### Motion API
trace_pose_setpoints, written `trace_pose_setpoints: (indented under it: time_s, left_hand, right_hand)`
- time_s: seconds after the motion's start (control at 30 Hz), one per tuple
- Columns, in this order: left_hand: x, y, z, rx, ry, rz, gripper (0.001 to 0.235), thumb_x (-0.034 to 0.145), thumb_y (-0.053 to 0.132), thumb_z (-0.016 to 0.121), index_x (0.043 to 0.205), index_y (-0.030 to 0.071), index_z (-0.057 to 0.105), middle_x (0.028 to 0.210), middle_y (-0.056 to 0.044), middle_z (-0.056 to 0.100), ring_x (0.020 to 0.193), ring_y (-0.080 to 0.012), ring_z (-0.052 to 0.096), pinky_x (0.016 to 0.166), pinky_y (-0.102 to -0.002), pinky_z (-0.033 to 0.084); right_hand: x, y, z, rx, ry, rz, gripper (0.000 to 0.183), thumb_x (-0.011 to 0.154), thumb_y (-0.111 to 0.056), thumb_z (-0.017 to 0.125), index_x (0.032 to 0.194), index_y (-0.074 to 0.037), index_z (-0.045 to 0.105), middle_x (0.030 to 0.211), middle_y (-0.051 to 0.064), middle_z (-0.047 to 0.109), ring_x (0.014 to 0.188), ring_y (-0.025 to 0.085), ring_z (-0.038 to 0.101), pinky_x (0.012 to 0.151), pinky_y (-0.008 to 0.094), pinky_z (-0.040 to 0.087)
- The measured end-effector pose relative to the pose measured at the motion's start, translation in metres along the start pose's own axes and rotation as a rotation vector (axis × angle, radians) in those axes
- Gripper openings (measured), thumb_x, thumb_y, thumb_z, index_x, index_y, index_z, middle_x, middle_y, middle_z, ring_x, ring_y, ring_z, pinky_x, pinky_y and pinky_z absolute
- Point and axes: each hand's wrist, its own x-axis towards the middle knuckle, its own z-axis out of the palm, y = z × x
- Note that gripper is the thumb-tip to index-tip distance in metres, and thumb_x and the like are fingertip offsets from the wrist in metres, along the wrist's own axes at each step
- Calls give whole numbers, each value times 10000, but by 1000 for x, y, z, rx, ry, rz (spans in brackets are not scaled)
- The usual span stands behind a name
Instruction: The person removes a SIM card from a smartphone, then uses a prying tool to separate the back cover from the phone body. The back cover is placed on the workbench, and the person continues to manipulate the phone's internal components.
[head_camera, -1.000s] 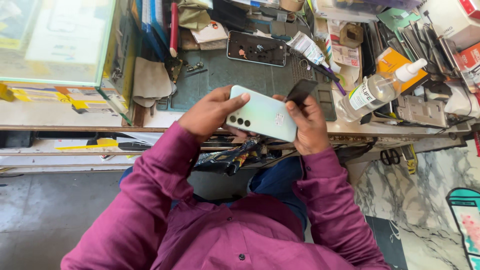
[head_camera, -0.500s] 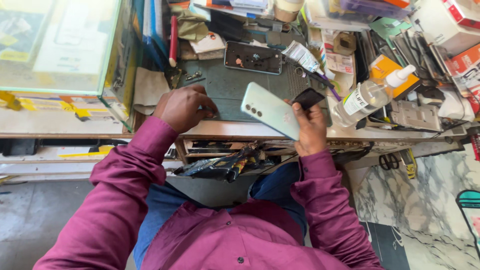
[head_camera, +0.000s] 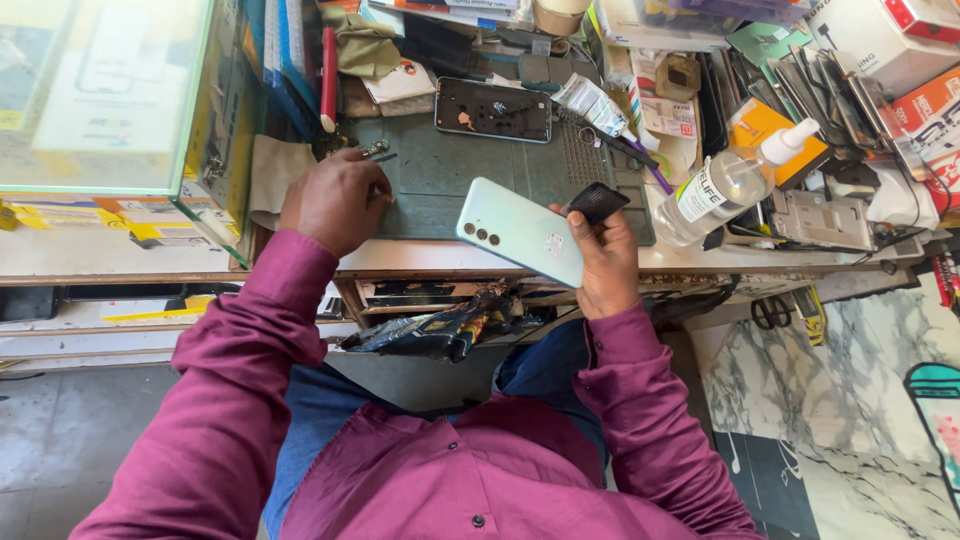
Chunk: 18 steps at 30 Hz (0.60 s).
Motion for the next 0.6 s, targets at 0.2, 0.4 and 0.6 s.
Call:
trace_pose_setpoints:
  time_s: [0.2, 0.4, 0.6]
  left_hand:
    - [-10, 22, 13, -612, -90, -174, 403, 974, 409, 683, 1271, 136, 689, 1096, -35, 740, 803, -189, 717, 701, -328, 565]
    - [10, 40, 41, -1134, -184, -109, 394, 931, 243, 776, 1220, 8, 646, 1016, -39, 750, 834, -86, 702, 697, -242, 598]
    - [24, 26, 49, -1092, -16, -106, 277, 927, 139, 747, 1153, 15, 644, 959, -25, 722, 779, -73, 638, 664, -268, 551]
  right_hand:
    - [4, 0, 14, -38, -7, -78, 165, 985, -89, 717, 1110, -33, 626, 1058, 85, 715, 1116, 243, 714, 976, 375, 598]
    - [38, 6, 35, -225, -177, -311, 176, 1021, -98, 714, 1126, -8, 606, 1064, 79, 701, 1099, 234, 739, 991, 339, 580]
    - [60, -7, 35, -379, -253, -306, 169, 1047, -71, 673, 1176, 13, 604, 1106, 91, 734, 1098, 184, 740, 980, 289, 571]
